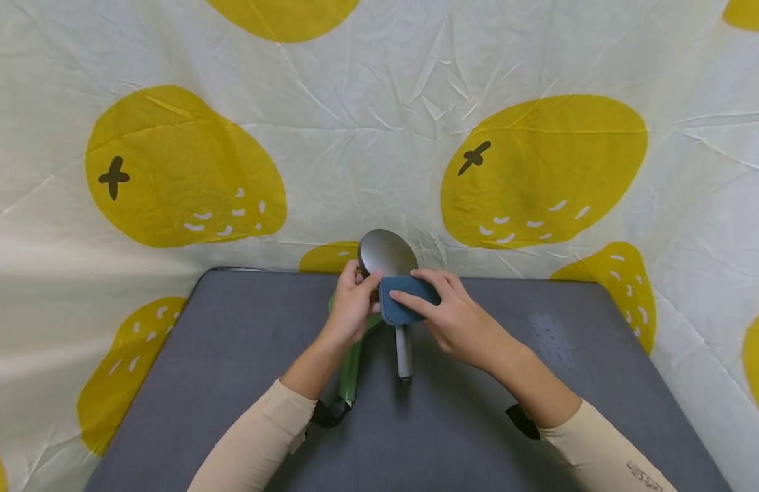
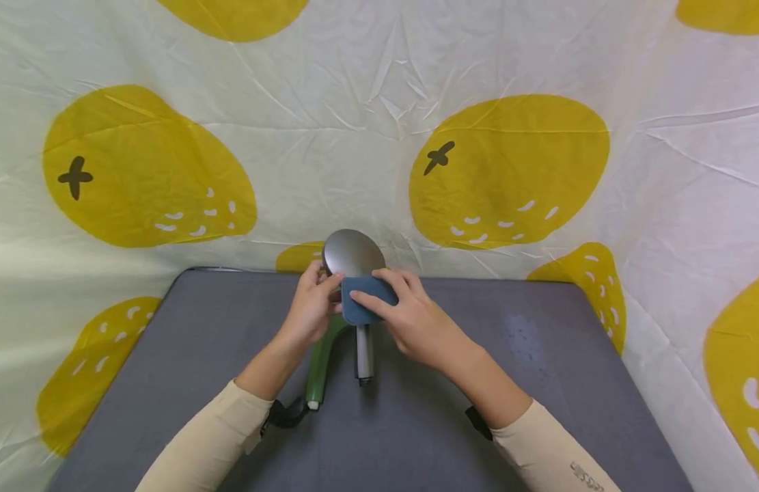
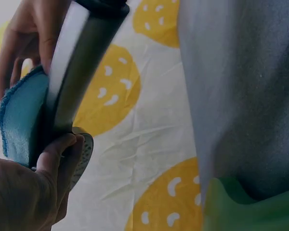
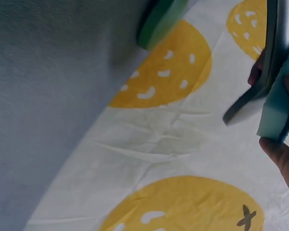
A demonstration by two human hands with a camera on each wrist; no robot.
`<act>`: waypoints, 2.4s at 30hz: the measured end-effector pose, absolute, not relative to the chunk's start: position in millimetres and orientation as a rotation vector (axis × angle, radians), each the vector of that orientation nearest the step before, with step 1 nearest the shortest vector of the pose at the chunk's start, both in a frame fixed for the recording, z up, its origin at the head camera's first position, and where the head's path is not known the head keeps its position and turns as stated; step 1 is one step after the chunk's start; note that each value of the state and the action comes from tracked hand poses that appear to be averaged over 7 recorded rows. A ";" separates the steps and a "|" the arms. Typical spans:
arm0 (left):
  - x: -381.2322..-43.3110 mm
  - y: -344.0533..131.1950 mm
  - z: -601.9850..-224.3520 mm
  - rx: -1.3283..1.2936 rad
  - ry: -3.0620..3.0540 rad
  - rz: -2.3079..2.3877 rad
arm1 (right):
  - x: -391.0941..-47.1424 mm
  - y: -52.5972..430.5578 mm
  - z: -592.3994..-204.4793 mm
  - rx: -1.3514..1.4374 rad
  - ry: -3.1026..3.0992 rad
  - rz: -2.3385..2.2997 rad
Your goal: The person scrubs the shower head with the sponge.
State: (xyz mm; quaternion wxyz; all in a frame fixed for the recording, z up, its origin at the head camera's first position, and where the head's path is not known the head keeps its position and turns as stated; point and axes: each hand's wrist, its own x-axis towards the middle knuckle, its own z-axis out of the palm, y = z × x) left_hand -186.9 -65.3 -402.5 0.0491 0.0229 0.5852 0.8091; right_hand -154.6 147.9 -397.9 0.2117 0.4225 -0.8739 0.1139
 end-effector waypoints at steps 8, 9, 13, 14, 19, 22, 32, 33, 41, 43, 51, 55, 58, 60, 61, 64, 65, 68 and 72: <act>-190.4 -68.6 -404.3 0.035 1.891 2.441 | -150.4 138.2 -382.0 1.266 -2.385 0.017; -190.7 -69.2 -405.2 0.030 1.917 2.428 | -147.5 136.8 -381.8 1.294 -2.371 -0.016; -192.3 -70.6 -407.3 0.015 1.974 2.404 | -129.8 131.3 -384.2 1.419 -2.343 -0.134; -193.0 -70.8 -407.8 0.017 1.976 2.403 | -124.7 130.0 -385.2 1.443 -2.338 -0.168; -195.2 -71.9 -408.0 0.005 2.019 2.386 | -104.7 125.8 -387.7 1.512 -2.313 -0.296; -195.2 -72.2 -407.1 -0.003 2.024 2.384 | -103.1 126.8 -386.7 1.494 -2.328 -0.271; -189.0 -71.3 -409.2 0.101 2.189 2.327 | -140.9 136.0 -380.4 1.308 -2.410 -0.106; -188.5 -71.2 -409.3 0.106 2.192 2.330 | -143.7 137.1 -380.0 1.300 -2.405 -0.099; -188.6 -69.7 -410.1 0.102 2.116 2.366 | -151.6 141.5 -379.0 1.297 -2.374 -0.047; -189.8 -69.4 -411.1 0.091 2.124 2.347 | -146.7 142.1 -381.6 1.341 -2.372 -0.049; -195.3 -70.1 -413.5 0.035 2.143 2.324 | -109.9 142.1 -401.4 1.579 -2.295 -0.179; -195.4 -70.0 -411.3 0.028 2.159 2.320 | -105.9 142.1 -402.7 1.567 -2.307 -0.152; -194.6 -69.7 -410.0 0.030 2.145 2.333 | -111.5 142.2 -398.7 1.501 -2.350 -0.094; -194.2 -69.7 -410.3 0.041 2.140 2.337 | -118.0 141.7 -395.8 1.438 -2.382 -0.066; -194.0 -69.9 -410.6 0.042 2.156 2.328 | -121.9 141.0 -394.4 1.401 -2.396 -0.052; -193.8 -70.4 -411.7 0.044 2.162 2.315 | -134.0 139.2 -390.8 1.281 -2.438 0.009; -193.8 -70.3 -411.9 0.040 2.142 2.325 | -137.8 138.9 -390.2 1.239 -2.453 0.035; -193.9 -69.8 -411.4 0.012 1.996 2.414 | -145.8 139.2 -388.5 1.123 -2.492 0.166; -194.2 -68.9 -408.7 -0.009 1.792 2.559 | -149.7 141.3 -390.2 1.038 -2.531 0.363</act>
